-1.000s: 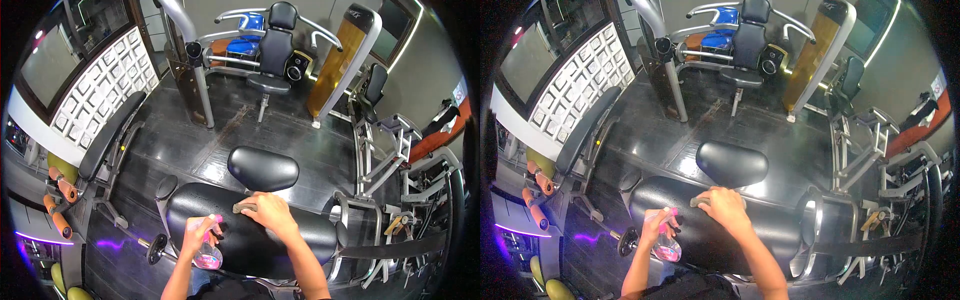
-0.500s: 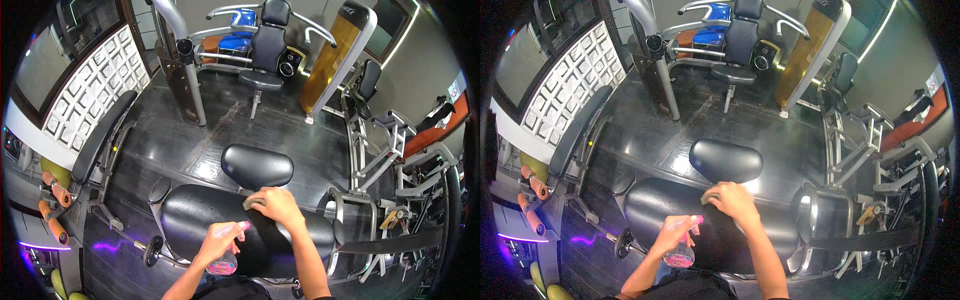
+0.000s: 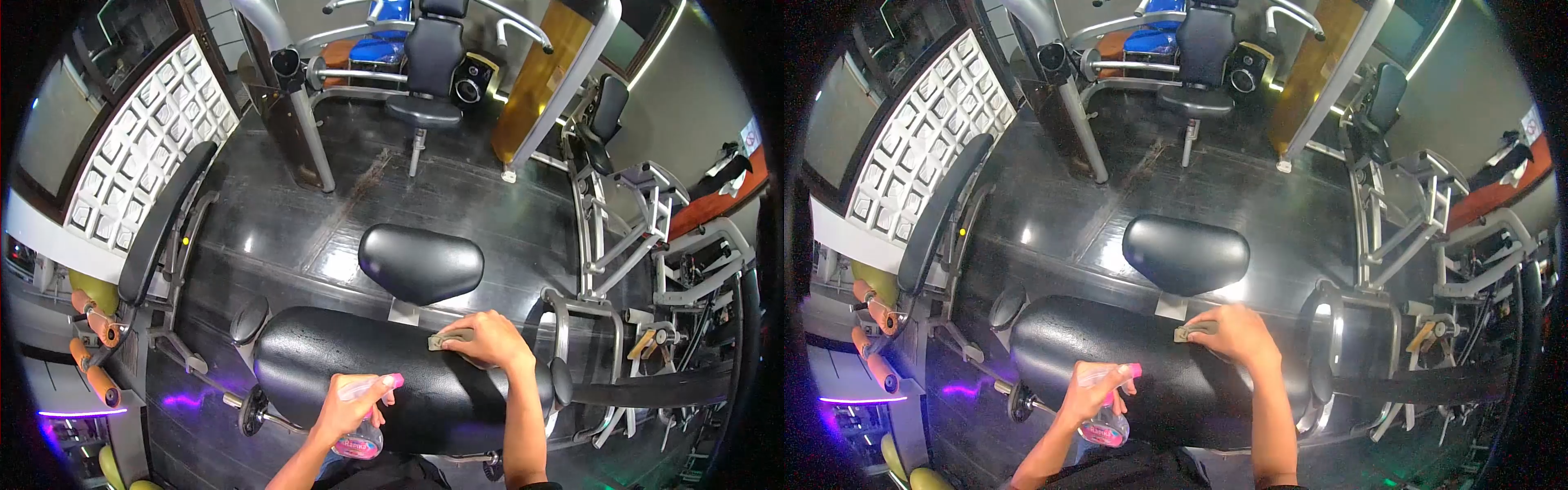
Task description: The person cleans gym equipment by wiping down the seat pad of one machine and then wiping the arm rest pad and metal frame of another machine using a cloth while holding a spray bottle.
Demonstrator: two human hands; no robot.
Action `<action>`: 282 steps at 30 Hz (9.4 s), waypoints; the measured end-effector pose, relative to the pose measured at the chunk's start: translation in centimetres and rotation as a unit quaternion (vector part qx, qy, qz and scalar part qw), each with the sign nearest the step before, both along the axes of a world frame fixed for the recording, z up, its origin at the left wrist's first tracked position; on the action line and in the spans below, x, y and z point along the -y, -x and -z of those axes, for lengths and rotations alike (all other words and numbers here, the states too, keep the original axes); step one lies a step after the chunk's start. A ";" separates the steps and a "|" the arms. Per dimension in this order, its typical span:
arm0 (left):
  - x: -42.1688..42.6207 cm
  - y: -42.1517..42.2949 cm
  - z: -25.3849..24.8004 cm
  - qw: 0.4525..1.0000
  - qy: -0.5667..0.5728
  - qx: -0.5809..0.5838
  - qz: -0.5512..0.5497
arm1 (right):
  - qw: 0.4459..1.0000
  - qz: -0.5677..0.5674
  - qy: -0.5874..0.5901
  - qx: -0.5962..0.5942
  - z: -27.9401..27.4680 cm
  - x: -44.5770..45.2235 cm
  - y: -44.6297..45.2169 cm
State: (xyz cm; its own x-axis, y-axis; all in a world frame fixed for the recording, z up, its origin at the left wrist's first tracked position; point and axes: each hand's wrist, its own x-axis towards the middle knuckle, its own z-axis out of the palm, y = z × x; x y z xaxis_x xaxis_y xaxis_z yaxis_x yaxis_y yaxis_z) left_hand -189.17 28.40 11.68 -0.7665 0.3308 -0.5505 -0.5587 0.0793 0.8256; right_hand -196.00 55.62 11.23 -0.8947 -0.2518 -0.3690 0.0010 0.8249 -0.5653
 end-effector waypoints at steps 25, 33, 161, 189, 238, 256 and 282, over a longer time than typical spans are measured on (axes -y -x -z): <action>0.0 -0.2 0.5 0.999 -0.008 -0.033 -0.015 | 0.994 0.048 -0.097 0.024 -1.6 -2.6 -1.1; 0.0 -0.3 0.9 0.998 -0.015 -0.062 -0.026 | 0.996 0.031 -0.079 -0.023 -2.1 3.3 -1.0; -5.5 -1.8 0.6 1.000 -0.024 -0.018 0.003 | 0.996 0.048 -0.063 -0.042 -2.3 -5.1 -6.3; -6.8 -1.4 1.8 0.988 -0.051 -0.114 0.091 | 0.678 0.554 0.466 -0.125 0.2 0.4 -27.9; -16.0 -5.6 1.4 0.998 -0.030 -0.058 0.019 | 0.995 0.067 0.003 -0.078 -1.4 -14.9 -9.7; -15.9 -6.1 0.8 0.999 0.012 -0.051 0.012 | 0.987 0.144 -0.026 -0.067 0.8 -13.6 -8.3; -15.5 -6.4 1.5 0.990 -0.031 -0.124 0.059 | 0.923 0.260 -0.018 -0.284 1.7 -6.2 -26.2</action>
State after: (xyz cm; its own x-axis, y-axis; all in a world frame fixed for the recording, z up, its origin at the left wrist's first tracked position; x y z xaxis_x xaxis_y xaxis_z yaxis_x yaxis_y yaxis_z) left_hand -182.80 43.89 10.19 -0.8297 0.4531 -0.3260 -0.3284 0.0761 0.9415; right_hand -169.80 61.79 9.51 -0.9432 0.2685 0.1958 0.1139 0.8147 -0.5686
